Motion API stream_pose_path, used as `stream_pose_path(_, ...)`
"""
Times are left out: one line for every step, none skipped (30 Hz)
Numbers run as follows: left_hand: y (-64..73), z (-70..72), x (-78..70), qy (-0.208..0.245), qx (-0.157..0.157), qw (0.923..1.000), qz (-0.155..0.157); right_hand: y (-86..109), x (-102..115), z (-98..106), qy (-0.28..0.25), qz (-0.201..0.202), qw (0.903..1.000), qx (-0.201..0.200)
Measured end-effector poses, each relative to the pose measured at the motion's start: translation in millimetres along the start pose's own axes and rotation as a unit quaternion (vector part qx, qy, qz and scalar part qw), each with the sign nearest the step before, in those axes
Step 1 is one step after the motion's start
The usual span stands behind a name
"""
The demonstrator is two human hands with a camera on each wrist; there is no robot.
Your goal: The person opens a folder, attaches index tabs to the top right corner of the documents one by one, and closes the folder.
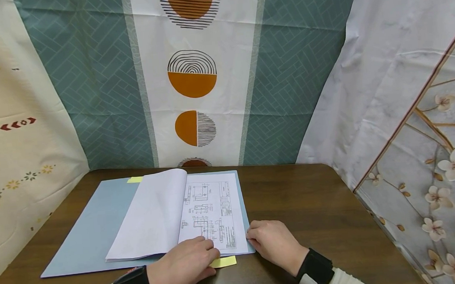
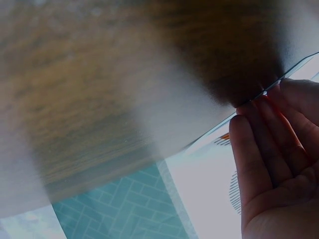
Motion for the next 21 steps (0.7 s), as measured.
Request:
stream_pose_path(0.0,-0.3,0.1,-0.001,0.002,1.0000,0.001,0.0,0.1,0.1,0.001,0.000,1.0000,-0.001)
stream_pose_path(0.1,-0.5,-0.2,-0.007,0.002,1.0000,0.000,-0.2,0.1,0.3,0.002,0.000,1.0000,-0.001)
stream_pose_path(0.5,-0.1,-0.4,-0.011,0.001,0.9999,0.000,-0.3,0.1,0.4,0.002,0.000,1.0000,-0.001)
stream_pose_path(1.0,0.4,-0.8,-0.016,-0.003,0.9999,-0.001,-0.3,0.0,0.3,0.002,0.000,1.0000,-0.001)
stream_pose_path(1.5,0.9,-1.3,-0.021,-0.008,0.9997,-0.002,-0.4,-0.2,0.2,0.001,0.000,1.0000,-0.001)
stream_pose_path(2.0,1.3,-1.9,-0.027,-0.013,0.9996,-0.003,-0.5,-0.4,0.2,0.001,0.000,1.0000,0.000)
stream_pose_path(2.5,1.9,-2.5,-0.031,-0.018,0.9994,-0.003,-0.4,-0.7,0.1,0.000,0.000,1.0000,0.001)
stream_pose_path(2.5,1.9,-2.6,-0.034,-0.021,0.9992,-0.003,-0.4,-1.0,-0.2,-0.001,0.000,1.0000,0.002)
stream_pose_path(2.6,2.0,-2.4,-0.033,-0.022,0.9992,-0.002,-0.4,-1.2,-0.5,-0.001,0.000,1.0000,0.003)
stream_pose_path(2.7,1.7,-2.3,-0.033,-0.024,0.9992,-0.002,-0.3,-1.4,-1.0,-0.001,-0.001,1.0000,0.005)
stream_pose_path(2.6,1.4,-2.2,-0.032,-0.024,0.9992,-0.001,-0.1,-1.4,-1.3,-0.002,-0.001,1.0000,0.007)
stream_pose_path(2.6,1.1,-2.0,-0.030,-0.024,0.9993,-0.001,0.3,-1.3,-1.5,-0.001,-0.001,1.0000,0.009)
stream_pose_path(2.6,0.6,-1.4,-0.025,-0.022,0.9994,0.000,0.7,-1.0,-1.7,0.001,0.000,0.9999,0.011)
stream_pose_path(2.4,0.2,-0.7,-0.019,-0.019,0.9996,0.000,0.9,-0.5,-2.1,0.002,0.000,0.9999,0.013)
stream_pose_path(2.4,0.0,-0.1,-0.012,-0.015,0.9998,0.002,1.3,0.0,-2.2,0.003,0.000,0.9999,0.016)
stream_pose_path(2.3,-0.3,0.6,-0.003,-0.012,0.9999,0.003,1.7,0.6,-2.0,0.004,0.000,0.9998,0.018)
stream_pose_path(2.3,0.1,1.6,0.006,-0.009,0.9999,0.005,2.1,1.3,-2.0,0.005,0.001,0.9998,0.021)
stream_pose_path(2.4,0.7,2.8,0.016,-0.008,0.9998,0.008,2.6,1.8,-2.0,0.005,0.002,0.9997,0.023)
stream_pose_path(2.5,1.8,4.0,0.024,-0.008,0.9996,0.012,3.0,2.4,-2.0,0.006,0.002,0.9996,0.026)
stream_pose_path(2.7,3.3,5.3,0.031,-0.011,0.9993,0.015,3.5,2.9,-2.0,0.007,0.003,0.9996,0.028)
stream_pose_path(2.9,5.4,6.7,0.038,-0.016,0.9990,0.019,4.0,3.5,-1.8,0.007,0.004,0.9995,0.029)
Point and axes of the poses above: each hand's wrist, its own y-axis away from the middle knuckle, its own z-axis out of the back of the hand, x = y × z, the point moved 7 cm from there along -y, towards the middle knuckle, and after that the axes turned 12 degrees about x, right-handed, at the moved point
